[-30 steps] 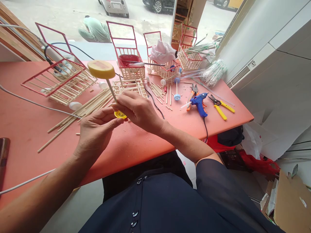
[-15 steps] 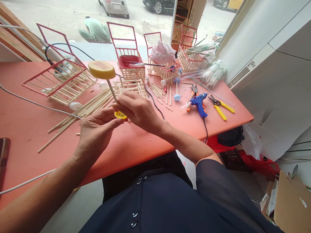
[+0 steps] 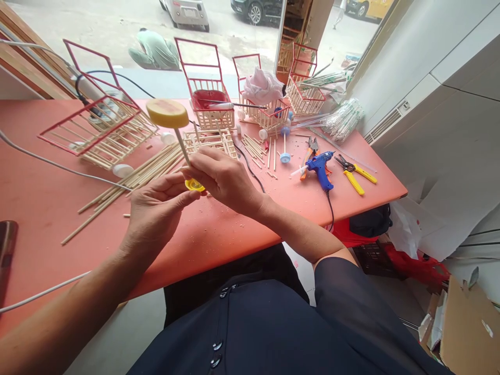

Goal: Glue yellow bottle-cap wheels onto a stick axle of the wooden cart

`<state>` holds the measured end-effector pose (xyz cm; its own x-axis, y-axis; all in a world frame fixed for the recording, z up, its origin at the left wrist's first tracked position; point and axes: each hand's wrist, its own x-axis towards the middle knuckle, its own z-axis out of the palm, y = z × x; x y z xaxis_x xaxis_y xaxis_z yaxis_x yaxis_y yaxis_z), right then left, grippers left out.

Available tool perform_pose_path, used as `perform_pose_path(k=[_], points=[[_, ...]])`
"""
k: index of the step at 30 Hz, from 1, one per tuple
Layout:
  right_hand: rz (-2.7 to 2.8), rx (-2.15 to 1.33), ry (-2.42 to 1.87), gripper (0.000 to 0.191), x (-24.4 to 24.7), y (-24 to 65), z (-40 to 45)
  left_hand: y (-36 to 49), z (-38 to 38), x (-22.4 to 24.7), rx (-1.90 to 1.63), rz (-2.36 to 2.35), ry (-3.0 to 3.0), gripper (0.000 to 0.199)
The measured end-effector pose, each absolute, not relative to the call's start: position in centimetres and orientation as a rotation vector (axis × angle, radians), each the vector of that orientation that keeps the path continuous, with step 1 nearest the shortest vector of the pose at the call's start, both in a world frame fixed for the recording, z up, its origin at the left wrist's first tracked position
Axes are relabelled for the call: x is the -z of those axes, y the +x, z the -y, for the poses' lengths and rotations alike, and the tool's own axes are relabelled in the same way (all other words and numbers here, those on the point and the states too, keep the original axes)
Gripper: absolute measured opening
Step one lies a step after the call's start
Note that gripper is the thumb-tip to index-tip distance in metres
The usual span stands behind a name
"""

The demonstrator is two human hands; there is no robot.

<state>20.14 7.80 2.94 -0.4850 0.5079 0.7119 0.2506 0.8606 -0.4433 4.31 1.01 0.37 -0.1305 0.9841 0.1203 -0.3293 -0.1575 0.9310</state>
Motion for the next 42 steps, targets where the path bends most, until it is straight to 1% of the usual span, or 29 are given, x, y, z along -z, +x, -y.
perform_pose_path(k=[29,42], points=[[2.085,-0.362,-0.526,0.042,-2.88,20.06,-7.84,4.19,-1.05,-0.16,-1.53,-0.948,0.985,0.036],[2.119,-0.361,-0.59,0.042,-2.79,20.13,-7.86,4.3,-1.05,-0.3,-1.52,-0.948,0.974,0.039]])
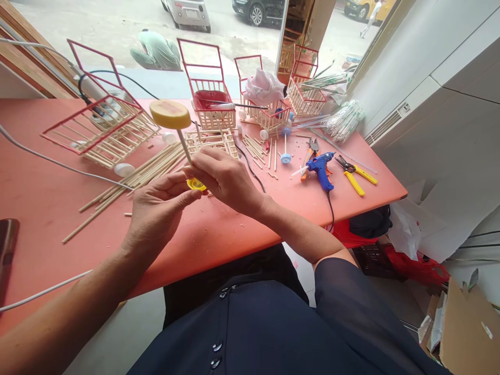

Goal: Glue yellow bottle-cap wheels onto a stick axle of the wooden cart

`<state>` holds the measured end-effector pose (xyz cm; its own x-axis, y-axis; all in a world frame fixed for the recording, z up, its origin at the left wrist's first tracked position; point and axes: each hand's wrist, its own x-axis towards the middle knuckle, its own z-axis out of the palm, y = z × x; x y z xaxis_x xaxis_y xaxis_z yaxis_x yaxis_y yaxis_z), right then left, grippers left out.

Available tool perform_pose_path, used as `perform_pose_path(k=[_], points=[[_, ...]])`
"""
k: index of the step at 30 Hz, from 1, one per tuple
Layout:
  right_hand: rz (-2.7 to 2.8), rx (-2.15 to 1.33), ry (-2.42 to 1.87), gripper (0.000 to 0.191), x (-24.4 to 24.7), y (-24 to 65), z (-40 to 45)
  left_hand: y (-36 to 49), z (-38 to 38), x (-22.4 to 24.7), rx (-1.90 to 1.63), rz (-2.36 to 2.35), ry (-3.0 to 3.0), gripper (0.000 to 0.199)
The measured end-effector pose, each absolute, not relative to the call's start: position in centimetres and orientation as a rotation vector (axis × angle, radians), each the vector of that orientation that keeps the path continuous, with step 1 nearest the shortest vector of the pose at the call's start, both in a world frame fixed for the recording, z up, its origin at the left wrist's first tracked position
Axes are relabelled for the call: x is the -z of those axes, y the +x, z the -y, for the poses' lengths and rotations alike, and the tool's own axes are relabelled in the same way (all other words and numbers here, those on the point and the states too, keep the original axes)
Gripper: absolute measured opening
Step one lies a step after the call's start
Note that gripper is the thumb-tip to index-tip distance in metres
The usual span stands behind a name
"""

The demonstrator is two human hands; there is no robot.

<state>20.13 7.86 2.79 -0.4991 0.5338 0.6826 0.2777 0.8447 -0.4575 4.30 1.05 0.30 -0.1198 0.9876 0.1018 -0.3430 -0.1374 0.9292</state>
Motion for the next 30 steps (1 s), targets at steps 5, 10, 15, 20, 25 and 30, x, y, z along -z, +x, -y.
perform_pose_path(k=[5,10,15,20,25,30], points=[[2.093,-0.368,-0.549,0.043,-2.8,20.1,-7.9,4.3,-1.1,-0.3,-1.522,-0.944,0.982,0.037],[2.089,-0.352,-0.551,0.043,-2.7,20.0,-7.9,4.2,-1.0,-0.2,-1.522,-0.94,0.969,0.036],[2.102,-0.348,-0.558,0.042,-2.8,20.0,-7.9,4.3,-0.9,-0.3,-1.524,-0.923,0.974,0.036],[2.087,-0.356,-0.55,0.043,-2.8,20.1,-8.0,4.3,-1.1,-0.3,-1.504,-0.938,1.004,0.038],[2.082,-0.409,-0.596,0.045,-3.4,20.5,-8.2,4.1,-1.2,-0.7,-1.46,-0.924,1.02,0.041],[1.937,-0.774,-0.584,0.046,-4.3,20.9,-8.3,3.7,-1.1,-1.1,-1.439,-0.99,1.072,0.048]])
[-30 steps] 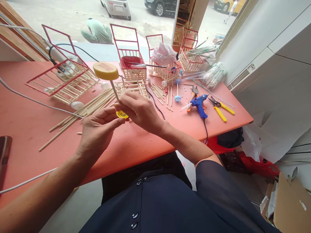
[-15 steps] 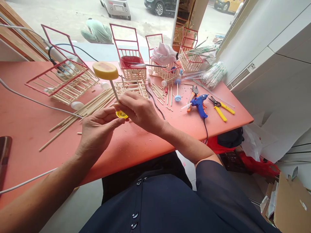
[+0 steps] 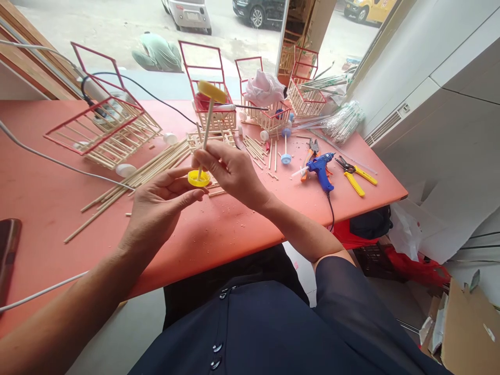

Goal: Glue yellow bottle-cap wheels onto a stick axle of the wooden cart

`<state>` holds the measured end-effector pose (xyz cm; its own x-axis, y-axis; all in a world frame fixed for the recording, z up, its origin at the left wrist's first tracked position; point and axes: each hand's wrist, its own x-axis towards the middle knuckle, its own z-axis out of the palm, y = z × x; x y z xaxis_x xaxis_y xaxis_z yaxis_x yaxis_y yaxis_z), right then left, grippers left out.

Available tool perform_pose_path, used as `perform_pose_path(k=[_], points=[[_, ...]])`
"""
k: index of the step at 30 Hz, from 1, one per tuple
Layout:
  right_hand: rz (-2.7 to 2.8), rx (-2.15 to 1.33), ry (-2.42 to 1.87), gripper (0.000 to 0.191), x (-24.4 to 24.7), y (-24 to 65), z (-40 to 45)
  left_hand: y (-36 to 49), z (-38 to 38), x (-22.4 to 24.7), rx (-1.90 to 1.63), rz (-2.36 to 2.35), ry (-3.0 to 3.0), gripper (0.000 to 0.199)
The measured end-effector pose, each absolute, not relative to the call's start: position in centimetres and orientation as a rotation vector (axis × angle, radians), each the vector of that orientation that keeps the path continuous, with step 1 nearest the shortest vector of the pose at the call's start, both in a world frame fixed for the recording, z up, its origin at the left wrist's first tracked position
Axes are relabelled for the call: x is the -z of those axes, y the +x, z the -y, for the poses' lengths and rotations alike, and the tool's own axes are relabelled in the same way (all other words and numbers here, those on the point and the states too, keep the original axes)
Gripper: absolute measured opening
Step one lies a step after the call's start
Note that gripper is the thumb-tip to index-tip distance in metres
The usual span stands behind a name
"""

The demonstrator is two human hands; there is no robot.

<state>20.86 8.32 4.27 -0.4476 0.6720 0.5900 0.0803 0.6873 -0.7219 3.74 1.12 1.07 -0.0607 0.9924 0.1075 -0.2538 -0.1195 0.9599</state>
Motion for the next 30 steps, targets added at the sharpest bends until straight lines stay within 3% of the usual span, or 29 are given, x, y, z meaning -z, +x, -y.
perform_pose_path(k=[7,13,17,23,30], points=[[1.566,-1.419,-0.538,0.049,-4.2,20.8,-9.2,3.4,-1.1,-1.4,-1.558,-1.123,1.236,0.034],[1.38,-1.672,-0.553,0.051,-4.3,21.0,-9.5,3.6,-0.8,-1.8,-1.598,-1.176,1.31,0.021],[1.346,-1.678,-0.563,0.052,-4.3,20.7,-9.1,3.7,-0.5,-2.1,-1.625,-1.172,1.369,0.022],[1.375,-1.58,-0.572,0.048,-3.8,20.2,-8.8,3.8,-0.6,-2.0,-1.747,-1.091,1.479,0.045],[1.566,-1.293,-0.601,0.045,-3.7,20.2,-8.6,3.8,-0.7,-1.7,-1.706,-1.129,1.406,0.048]])
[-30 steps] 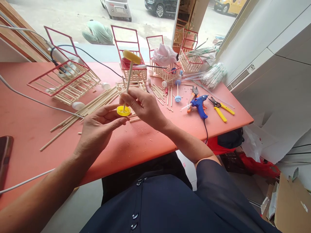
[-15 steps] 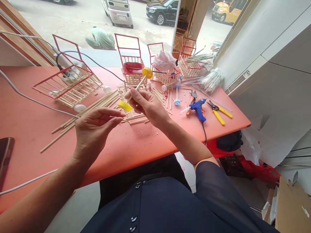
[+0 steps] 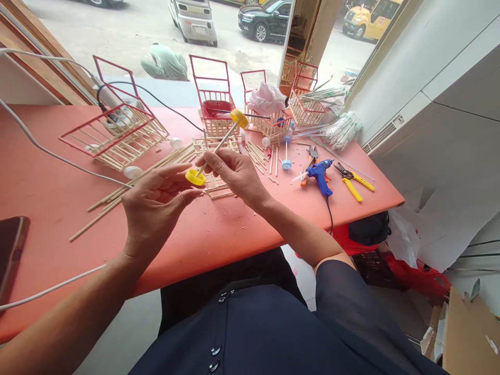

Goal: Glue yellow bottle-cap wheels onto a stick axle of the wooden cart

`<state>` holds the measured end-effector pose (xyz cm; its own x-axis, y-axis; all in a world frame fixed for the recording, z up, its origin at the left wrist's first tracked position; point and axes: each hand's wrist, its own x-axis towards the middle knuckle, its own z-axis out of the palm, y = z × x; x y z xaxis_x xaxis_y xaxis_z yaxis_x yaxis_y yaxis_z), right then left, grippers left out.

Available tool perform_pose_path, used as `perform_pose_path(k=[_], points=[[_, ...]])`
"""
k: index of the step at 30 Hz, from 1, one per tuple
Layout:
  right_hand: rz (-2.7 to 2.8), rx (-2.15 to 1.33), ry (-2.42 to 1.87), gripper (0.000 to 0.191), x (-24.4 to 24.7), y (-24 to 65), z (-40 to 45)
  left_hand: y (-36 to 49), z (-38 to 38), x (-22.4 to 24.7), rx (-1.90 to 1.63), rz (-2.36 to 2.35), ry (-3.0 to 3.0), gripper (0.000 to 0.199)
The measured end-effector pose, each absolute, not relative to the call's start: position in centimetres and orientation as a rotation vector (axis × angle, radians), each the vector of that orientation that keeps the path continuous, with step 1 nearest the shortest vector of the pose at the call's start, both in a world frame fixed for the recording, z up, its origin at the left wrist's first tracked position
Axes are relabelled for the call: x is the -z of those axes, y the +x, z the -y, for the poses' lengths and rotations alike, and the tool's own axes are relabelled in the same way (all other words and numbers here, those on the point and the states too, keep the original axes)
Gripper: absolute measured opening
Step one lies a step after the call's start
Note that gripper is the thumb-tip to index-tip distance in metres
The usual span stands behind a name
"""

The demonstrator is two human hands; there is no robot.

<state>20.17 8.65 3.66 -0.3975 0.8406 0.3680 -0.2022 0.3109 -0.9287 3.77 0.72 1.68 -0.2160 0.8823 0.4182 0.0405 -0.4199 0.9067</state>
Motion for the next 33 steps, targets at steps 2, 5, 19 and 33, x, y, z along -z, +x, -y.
perform_pose_path(k=[2,5,19,33], points=[[1.628,-1.211,-0.598,0.047,-3.63,20.2,-8.63,3.67,-0.76,-1.61,-1.672,-1.138,1.368,0.05],[1.713,-1.1,-0.611,0.054,-3.54,20.25,-8.52,3.58,-0.79,-1.59,-1.607,-1.143,1.36,0.051],[1.963,-0.626,-0.666,0.045,-3.25,20.54,-7.76,3.26,-1.26,-1.3,-1.474,-1.15,1.32,0.05],[2.046,-0.514,-0.645,0.046,-2.95,20.4,-7.82,3.58,-1.04,-1.7,-1.466,-1.124,1.203,0.039]])
